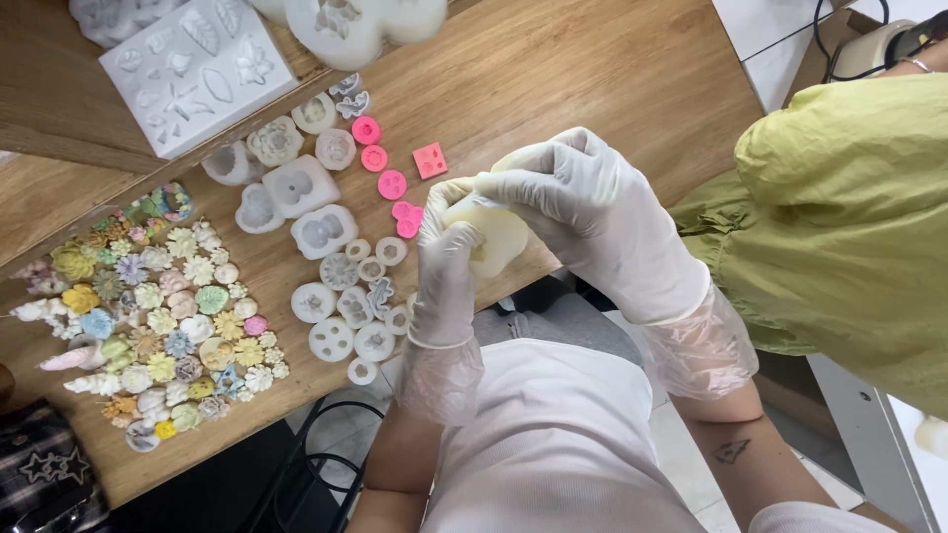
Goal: Shape and refine a molded candle using a heat gun and wipes.
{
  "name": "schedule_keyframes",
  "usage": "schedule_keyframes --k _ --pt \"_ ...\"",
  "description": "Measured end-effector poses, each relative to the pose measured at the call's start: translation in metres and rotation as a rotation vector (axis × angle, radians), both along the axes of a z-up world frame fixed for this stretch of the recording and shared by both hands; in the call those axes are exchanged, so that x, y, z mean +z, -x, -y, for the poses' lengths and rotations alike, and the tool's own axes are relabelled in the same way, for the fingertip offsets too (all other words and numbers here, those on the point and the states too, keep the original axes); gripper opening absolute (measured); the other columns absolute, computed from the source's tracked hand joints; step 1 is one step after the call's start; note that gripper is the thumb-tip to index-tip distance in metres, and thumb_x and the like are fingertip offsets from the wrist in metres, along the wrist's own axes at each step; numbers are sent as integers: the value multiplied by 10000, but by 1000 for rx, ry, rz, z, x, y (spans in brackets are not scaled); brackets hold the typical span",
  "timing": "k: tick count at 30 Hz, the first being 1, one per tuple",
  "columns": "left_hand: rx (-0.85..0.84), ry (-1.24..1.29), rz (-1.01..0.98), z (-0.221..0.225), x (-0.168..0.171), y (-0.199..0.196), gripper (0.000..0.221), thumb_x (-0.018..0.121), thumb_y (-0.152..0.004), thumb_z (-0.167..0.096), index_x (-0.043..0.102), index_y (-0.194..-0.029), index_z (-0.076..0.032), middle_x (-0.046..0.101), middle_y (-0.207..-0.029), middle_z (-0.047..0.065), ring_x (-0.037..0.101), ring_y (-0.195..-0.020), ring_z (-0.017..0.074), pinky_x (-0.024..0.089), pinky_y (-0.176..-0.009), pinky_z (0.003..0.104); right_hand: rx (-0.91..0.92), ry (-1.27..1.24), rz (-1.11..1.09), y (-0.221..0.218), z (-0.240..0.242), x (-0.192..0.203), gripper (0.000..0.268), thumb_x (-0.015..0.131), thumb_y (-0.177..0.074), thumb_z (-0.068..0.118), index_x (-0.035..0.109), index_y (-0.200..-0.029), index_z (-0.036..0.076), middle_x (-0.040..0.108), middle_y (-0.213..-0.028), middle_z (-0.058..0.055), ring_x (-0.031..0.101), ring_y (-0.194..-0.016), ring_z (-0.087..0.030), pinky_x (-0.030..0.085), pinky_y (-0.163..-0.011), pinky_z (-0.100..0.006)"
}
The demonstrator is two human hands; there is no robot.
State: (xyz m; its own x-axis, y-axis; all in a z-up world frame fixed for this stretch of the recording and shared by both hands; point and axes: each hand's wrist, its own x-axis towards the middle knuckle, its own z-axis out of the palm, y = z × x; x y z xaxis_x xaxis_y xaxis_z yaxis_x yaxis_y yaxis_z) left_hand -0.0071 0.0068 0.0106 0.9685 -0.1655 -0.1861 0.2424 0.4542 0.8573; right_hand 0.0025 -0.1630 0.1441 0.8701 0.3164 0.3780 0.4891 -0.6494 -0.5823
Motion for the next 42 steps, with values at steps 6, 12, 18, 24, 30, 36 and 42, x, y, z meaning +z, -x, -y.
schedule_keyframes --k 6,12,18,24,30,36,42 --pt "111 150 32 11 -5 1 381 600 -993 -288 560 -1253 -11 631 -1131 68 624 -1014 131 552 -876 280 7 129 71 10 -9 -12 395 728 -910 44 678 -1288 148 660 -1190 1 604 -1059 -243 547 -901 -364" --pt "167 103 97 21 -2 -1 624 661 -983 -588 583 -1259 -33 632 -1172 45 618 -1062 117 530 -927 268 -49 135 85 23 -11 -17 457 721 -870 23 663 -1313 115 637 -1240 -32 586 -1104 -273 535 -930 -377" --pt "197 346 -12 16 -33 -11 429 658 -1043 -392 577 -1263 -33 621 -1128 53 608 -1005 132 519 -898 282 -40 90 44 35 -16 -29 448 719 -869 37 660 -1309 97 641 -1274 -55 588 -1104 -287 520 -953 -387" --pt "267 355 -83 16 -43 -12 331 631 -1097 -294 605 -1247 0 631 -1136 63 606 -997 146 520 -882 305 -34 60 48 43 -22 -43 459 728 -865 31 658 -1316 78 640 -1287 -70 593 -1101 -288 510 -965 -386" --pt "322 311 -204 13 -54 -16 337 552 -1025 -327 649 -1202 -57 693 -1143 62 683 -1015 176 579 -852 344 -27 63 42 49 -26 -55 493 727 -822 4 655 -1302 87 645 -1282 -63 603 -1108 -285 524 -958 -391" --pt "315 412 -256 10 -62 -20 320 626 -1053 -326 652 -1196 -42 693 -1056 61 677 -917 187 566 -776 348 -34 55 7 53 -22 -68 467 727 -821 -7 670 -1271 105 660 -1242 -46 613 -1065 -279 534 -921 -375" --pt "115 550 -321 12 -14 -28 306 643 -1048 -307 642 -1244 -72 700 -1077 58 678 -899 194 559 -709 368 -312 -8 -53 49 -7 -59 249 777 -925 45 734 -1152 136 670 -1120 -48 645 -986 -263 528 -835 -366"
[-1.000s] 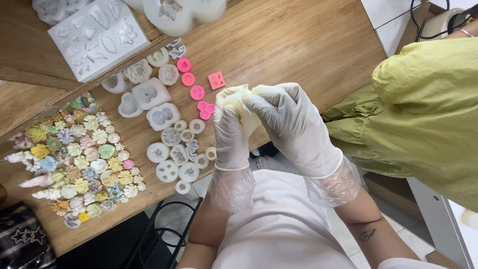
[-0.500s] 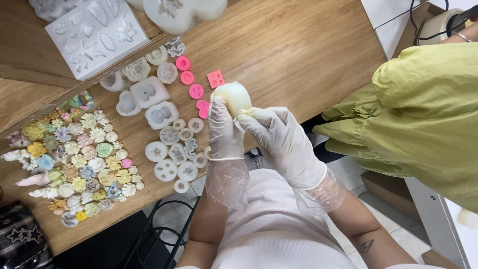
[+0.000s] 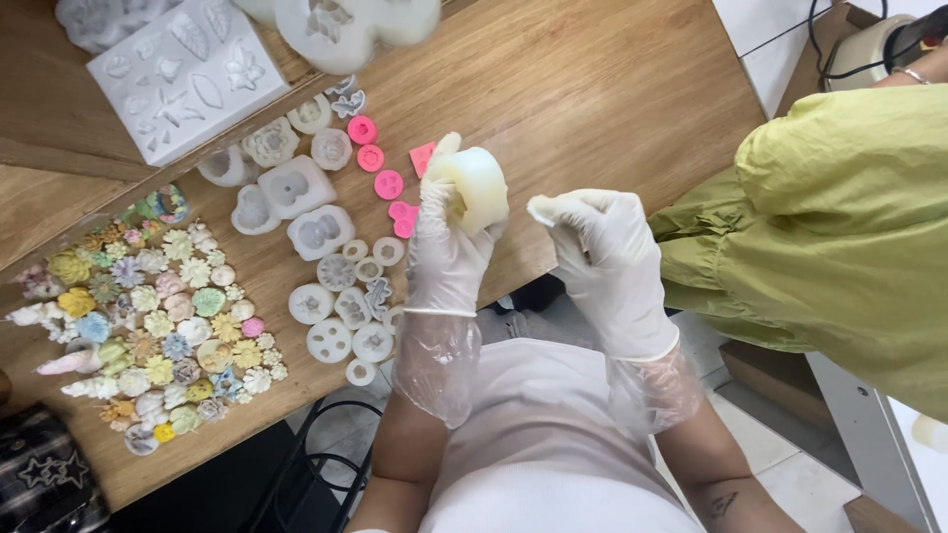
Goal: Shape and refine a molded candle using a heat gun and wipes.
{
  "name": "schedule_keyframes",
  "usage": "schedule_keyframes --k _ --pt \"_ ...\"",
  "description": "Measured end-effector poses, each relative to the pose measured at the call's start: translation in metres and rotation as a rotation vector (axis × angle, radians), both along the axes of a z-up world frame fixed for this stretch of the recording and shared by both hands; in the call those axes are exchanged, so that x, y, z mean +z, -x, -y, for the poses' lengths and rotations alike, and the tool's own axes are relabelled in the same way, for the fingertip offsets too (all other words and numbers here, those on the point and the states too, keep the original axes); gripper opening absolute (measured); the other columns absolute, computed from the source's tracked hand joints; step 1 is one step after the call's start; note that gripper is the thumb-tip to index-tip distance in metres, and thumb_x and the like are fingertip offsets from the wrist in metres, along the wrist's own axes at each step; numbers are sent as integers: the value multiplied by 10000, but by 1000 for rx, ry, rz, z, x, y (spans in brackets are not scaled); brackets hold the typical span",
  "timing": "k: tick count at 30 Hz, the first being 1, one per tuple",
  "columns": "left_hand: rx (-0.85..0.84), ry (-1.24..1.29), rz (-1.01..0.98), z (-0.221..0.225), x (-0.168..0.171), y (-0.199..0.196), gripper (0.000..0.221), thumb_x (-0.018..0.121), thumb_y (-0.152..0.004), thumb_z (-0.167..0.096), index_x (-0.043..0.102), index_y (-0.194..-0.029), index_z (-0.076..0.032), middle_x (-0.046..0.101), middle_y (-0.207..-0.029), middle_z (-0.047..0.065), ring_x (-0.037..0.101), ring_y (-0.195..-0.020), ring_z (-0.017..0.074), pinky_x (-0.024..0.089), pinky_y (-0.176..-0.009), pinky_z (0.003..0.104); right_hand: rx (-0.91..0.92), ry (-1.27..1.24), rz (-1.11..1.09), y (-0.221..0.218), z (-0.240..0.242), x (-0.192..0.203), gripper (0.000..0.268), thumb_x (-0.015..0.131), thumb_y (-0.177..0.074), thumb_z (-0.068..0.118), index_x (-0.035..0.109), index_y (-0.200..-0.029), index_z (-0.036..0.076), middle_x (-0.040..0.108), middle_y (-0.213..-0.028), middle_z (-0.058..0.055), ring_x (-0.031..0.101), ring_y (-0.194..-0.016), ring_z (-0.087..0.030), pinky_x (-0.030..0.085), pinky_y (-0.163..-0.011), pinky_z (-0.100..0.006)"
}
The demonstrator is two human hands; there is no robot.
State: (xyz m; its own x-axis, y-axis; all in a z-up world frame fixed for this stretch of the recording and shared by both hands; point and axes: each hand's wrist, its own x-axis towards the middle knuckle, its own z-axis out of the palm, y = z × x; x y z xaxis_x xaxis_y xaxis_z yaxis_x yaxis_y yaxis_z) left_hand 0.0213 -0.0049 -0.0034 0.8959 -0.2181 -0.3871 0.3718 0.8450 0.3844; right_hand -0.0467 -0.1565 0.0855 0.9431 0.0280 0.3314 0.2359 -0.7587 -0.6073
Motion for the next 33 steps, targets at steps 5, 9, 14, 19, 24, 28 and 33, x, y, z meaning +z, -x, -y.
schedule_keyframes --k 5,9,14,19,24,28,33 --pt "-106 168 -154 4 4 6 446 674 -929 -262 584 -1348 -137 693 -1239 40 702 -1069 291 603 -835 390 -191 -188 2 -1 -2 6 273 750 -990 37 715 -1242 134 676 -1137 -47 665 -1010 -206 556 -847 -332" --pt "-109 342 -127 13 -28 13 392 668 -1022 -226 576 -1373 -78 684 -1253 83 687 -1064 288 585 -832 393 -196 -162 57 -3 -19 16 277 778 -965 46 717 -1218 144 677 -1134 -43 653 -1035 -211 548 -864 -338" --pt "-83 400 -105 15 -57 18 392 655 -1093 -156 586 -1395 83 690 -1242 176 685 -1041 221 595 -905 331 -71 -20 131 -11 -21 3 274 801 -918 77 723 -1176 127 673 -1082 -49 620 -1005 -250 531 -851 -364" --pt "-84 293 -283 20 -43 14 308 690 -1010 -221 647 -1229 -8 733 -1085 106 705 -904 224 584 -768 331 -194 2 147 -25 -6 -4 240 779 -967 52 710 -1187 119 663 -1072 -44 621 -1000 -246 529 -869 -363" --pt "-41 184 -373 19 -38 11 296 714 -944 -257 693 -1177 -76 756 -1033 63 701 -819 196 561 -635 308 -125 32 127 -13 -6 -4 304 769 -909 40 724 -1199 121 658 -1037 -51 617 -964 -253 518 -820 -359" --pt "-31 140 -287 16 -49 13 342 704 -978 -241 664 -1244 -30 738 -1104 101 707 -891 201 605 -734 340 -121 56 155 -21 6 -16 290 782 -922 55 710 -1192 134 650 -1034 -65 623 -964 -256 528 -818 -365" --pt "-109 367 -231 17 -40 9 389 732 -1041 -207 623 -1337 20 713 -1160 164 694 -949 284 578 -776 367 -174 -32 178 -11 0 -5 259 778 -988 65 689 -1203 179 663 -1062 -44 647 -991 -236 541 -841 -353"
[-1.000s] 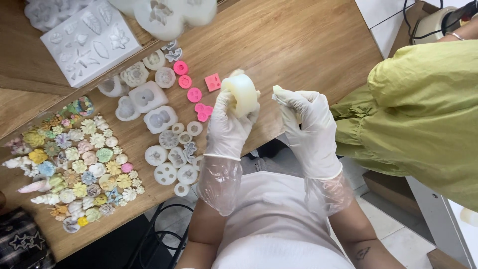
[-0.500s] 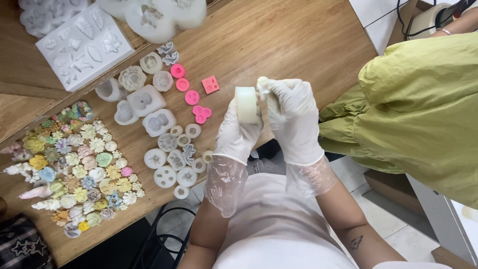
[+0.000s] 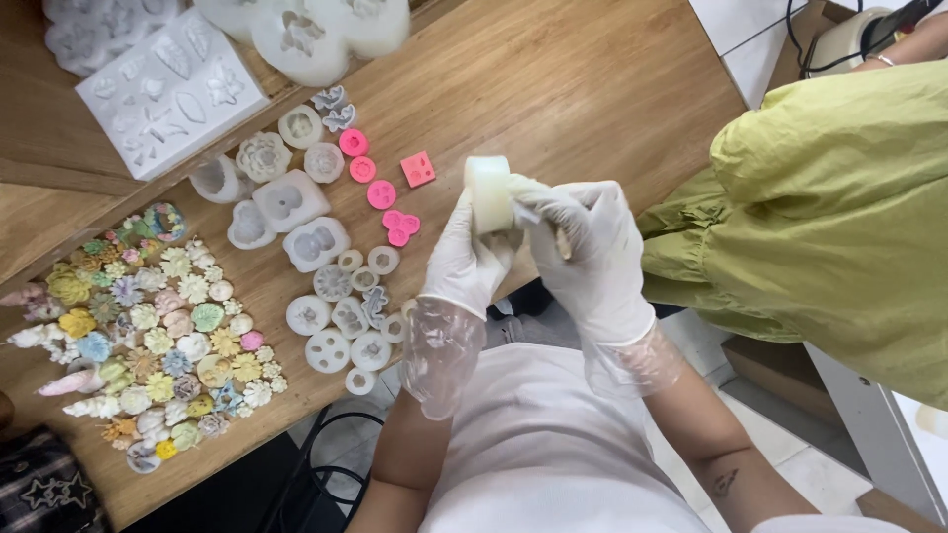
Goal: Shape and refine a molded candle using a heat gun and wipes.
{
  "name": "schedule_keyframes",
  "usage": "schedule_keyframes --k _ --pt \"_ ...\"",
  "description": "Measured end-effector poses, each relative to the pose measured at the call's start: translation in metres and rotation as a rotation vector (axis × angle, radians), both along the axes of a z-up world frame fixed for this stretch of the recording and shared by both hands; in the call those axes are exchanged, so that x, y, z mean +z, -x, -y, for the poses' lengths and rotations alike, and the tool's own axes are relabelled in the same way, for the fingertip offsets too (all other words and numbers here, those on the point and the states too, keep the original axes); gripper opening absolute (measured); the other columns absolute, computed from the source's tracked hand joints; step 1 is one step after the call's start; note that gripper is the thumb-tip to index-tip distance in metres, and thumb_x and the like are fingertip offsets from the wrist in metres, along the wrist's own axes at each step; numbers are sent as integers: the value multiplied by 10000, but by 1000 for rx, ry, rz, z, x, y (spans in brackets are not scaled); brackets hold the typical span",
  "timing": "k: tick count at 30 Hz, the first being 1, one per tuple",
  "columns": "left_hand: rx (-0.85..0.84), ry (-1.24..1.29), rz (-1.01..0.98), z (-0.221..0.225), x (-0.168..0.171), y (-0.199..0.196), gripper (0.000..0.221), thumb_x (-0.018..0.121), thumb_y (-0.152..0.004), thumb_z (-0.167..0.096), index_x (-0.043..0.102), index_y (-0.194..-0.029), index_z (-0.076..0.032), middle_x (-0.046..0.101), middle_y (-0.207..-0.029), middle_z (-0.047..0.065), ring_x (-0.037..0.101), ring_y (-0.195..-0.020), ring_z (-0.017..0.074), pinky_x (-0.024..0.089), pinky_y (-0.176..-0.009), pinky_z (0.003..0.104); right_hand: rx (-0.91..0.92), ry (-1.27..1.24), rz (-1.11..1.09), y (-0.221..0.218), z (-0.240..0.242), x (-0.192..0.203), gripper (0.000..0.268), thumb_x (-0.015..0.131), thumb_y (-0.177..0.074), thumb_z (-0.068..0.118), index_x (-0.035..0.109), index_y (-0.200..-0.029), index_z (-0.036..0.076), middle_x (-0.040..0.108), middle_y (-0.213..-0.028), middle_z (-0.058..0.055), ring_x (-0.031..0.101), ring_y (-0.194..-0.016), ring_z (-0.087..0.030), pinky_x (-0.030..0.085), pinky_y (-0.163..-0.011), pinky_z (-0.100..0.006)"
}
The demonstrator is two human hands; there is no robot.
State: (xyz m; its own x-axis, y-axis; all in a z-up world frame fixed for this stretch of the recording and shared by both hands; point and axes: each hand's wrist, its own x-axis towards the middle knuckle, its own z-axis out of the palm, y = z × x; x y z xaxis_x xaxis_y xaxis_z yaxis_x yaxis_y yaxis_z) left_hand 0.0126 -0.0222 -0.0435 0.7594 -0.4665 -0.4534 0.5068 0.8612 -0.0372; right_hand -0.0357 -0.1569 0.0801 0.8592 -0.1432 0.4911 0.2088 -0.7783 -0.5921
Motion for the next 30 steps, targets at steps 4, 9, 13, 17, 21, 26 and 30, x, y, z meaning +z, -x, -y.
schedule_keyframes --k 4,9,13,17,21,26,30 --pt "7 -25 -145 4 -16 -5 423 693 -941 -177 587 -1321 -24 680 -1206 184 677 -1086 343 583 -950 457 135 41 -29 3 -8 -8 313 793 -907 71 704 -1190 169 666 -1027 -50 629 -947 -271 518 -802 -381" --pt "77 -71 -271 6 -7 0 406 697 -955 -101 597 -1345 -46 696 -1270 114 663 -1153 277 570 -1007 431 52 -5 2 -14 2 -12 300 760 -941 22 688 -1193 168 682 -1070 -18 640 -966 -248 533 -850 -357" --pt "41 -89 -298 5 -20 4 419 694 -913 -121 590 -1313 -50 683 -1239 127 661 -1126 314 558 -980 474 14 -89 2 -9 -5 -10 252 707 -973 -9 673 -1177 134 681 -1059 -24 653 -936 -213 532 -843 -339" --pt "70 76 -318 3 -43 12 442 704 -993 -86 569 -1407 -14 672 -1322 153 672 -1172 295 584 -1001 439 54 182 22 -21 1 -20 256 766 -882 14 685 -1105 109 632 -938 -62 602 -885 -262 509 -781 -389" --pt "76 -128 -262 7 -11 12 430 687 -923 -115 586 -1333 -34 683 -1254 146 665 -1133 329 565 -968 464 -93 -8 -4 -20 6 -19 240 730 -953 -21 666 -1144 108 647 -992 -35 621 -905 -226 532 -818 -378" --pt "-16 -36 -145 13 -47 11 455 719 -951 -208 581 -1317 24 668 -1215 190 649 -1106 317 575 -948 480 104 62 18 -10 -8 -25 234 768 -839 21 648 -1024 100 618 -931 -86 617 -873 -281 517 -770 -391" --pt "168 -265 -311 11 -29 17 420 718 -925 -111 604 -1318 -14 704 -1247 106 684 -1143 231 597 -983 431 1 -78 0 -26 7 -23 191 746 -938 -8 665 -1089 78 655 -992 -89 657 -915 -259 540 -820 -365"
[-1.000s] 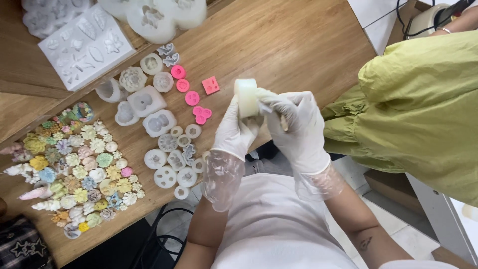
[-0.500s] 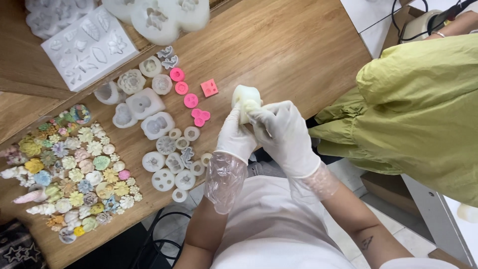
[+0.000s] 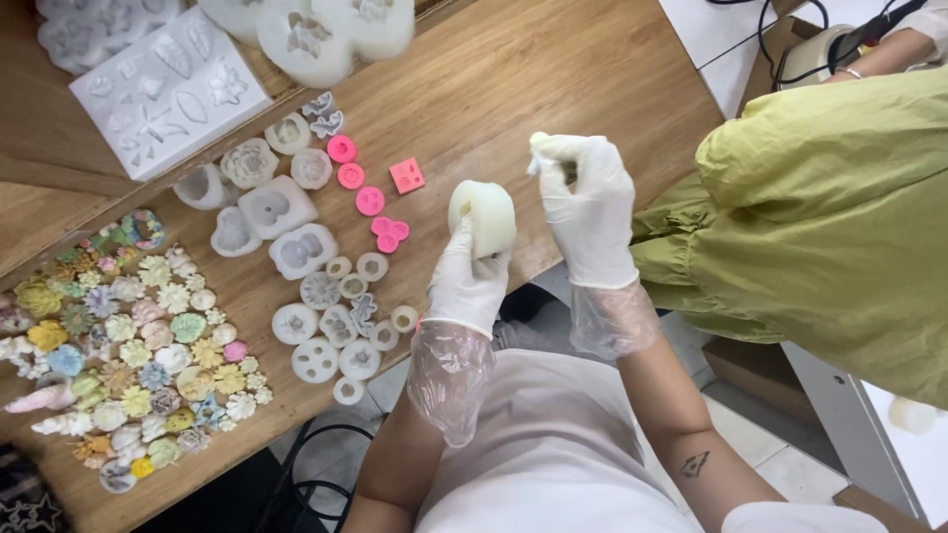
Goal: Shape and refine a molded candle using a heat gun and wipes.
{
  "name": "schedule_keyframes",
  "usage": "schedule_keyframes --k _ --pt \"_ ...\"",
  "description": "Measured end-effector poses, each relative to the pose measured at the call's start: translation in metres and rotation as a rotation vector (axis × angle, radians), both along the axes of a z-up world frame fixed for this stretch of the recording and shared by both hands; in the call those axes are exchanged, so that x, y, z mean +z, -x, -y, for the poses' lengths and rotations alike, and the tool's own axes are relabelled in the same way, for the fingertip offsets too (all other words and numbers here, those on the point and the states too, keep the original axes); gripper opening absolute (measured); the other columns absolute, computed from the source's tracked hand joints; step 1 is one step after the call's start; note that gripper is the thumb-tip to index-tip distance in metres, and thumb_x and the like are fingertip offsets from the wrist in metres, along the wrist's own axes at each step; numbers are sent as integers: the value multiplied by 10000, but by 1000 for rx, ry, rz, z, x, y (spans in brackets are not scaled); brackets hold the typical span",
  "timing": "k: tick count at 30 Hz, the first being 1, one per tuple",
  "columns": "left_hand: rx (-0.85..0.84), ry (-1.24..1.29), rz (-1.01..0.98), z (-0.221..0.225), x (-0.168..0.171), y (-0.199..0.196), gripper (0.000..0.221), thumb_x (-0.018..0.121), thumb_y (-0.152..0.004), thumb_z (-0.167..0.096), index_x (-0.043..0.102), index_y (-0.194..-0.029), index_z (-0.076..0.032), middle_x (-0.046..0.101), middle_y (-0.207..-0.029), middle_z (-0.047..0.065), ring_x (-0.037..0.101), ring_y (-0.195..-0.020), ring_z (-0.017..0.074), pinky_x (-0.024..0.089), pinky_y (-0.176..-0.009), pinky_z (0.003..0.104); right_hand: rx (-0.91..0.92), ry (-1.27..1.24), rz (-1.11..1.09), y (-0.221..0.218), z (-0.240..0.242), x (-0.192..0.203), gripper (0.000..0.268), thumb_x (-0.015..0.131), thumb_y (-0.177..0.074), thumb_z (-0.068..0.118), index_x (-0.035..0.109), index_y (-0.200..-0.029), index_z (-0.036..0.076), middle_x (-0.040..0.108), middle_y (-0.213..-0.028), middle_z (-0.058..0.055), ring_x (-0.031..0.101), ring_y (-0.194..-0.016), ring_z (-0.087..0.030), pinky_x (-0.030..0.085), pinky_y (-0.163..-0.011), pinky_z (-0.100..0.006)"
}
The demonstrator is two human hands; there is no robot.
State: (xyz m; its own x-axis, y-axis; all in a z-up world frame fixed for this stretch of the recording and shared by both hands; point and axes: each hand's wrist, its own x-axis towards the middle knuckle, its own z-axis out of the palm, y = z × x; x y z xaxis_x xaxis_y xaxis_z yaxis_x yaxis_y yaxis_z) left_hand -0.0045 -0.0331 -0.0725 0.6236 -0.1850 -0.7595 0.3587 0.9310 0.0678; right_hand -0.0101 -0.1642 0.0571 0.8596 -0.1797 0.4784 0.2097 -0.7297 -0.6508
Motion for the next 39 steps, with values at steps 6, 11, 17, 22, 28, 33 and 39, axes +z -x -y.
schedule_keyframes --k 6,11,17,22,28,33,39 --pt "-11 -9 -11 10 -18 2 414 739 -933 -137 620 -1299 15 694 -1216 149 676 -1086 281 573 -959 425 141 -111 -56 16 -22 4 191 752 -895 14 681 -1056 91 683 -979 -78 687 -874 -221 566 -776 -339" --pt "30 185 -46 -2 -20 4 455 709 -934 -162 587 -1329 30 674 -1277 154 656 -1153 253 584 -972 416 65 -159 -92 -13 -18 -2 186 744 -955 0 701 -1116 82 705 -1007 -73 691 -852 -191 569 -753 -308" --pt "-40 276 -50 -6 -30 0 404 661 -975 -173 571 -1348 -46 651 -1285 127 627 -1188 262 574 -983 433 224 -72 -72 7 -27 0 161 742 -900 19 696 -1042 79 680 -960 -80 682 -869 -222 559 -776 -333" --pt "-43 338 44 -19 -10 4 415 635 -972 -150 559 -1356 -12 657 -1285 156 639 -1179 292 562 -987 433 151 -13 -96 -16 -17 -6 134 750 -919 30 719 -1045 65 700 -959 -78 674 -857 -208 551 -766 -311" --pt "-86 171 40 -21 -19 -3 358 629 -983 -199 597 -1314 -67 676 -1231 124 659 -1095 281 577 -877 404 155 -248 -225 3 -29 15 108 740 -937 11 690 -1026 48 707 -972 -77 675 -824 -159 559 -747 -285" --pt "-146 283 -28 -36 -3 -11 277 603 -987 -218 647 -1207 -55 711 -1127 96 703 -1012 237 603 -837 372 103 -177 -217 -14 -19 3 100 720 -962 -1 701 -1049 46 687 -949 -93 691 -797 -137 576 -711 -276" --pt "-281 374 22 -35 -2 -15 232 573 -993 -277 661 -985 -62 697 -940 76 680 -861 256 586 -731 395 153 -252 -103 13 -43 12 164 721 -932 7 670 -1057 101 681 -965 -71 676 -860 -216 571 -747 -338"
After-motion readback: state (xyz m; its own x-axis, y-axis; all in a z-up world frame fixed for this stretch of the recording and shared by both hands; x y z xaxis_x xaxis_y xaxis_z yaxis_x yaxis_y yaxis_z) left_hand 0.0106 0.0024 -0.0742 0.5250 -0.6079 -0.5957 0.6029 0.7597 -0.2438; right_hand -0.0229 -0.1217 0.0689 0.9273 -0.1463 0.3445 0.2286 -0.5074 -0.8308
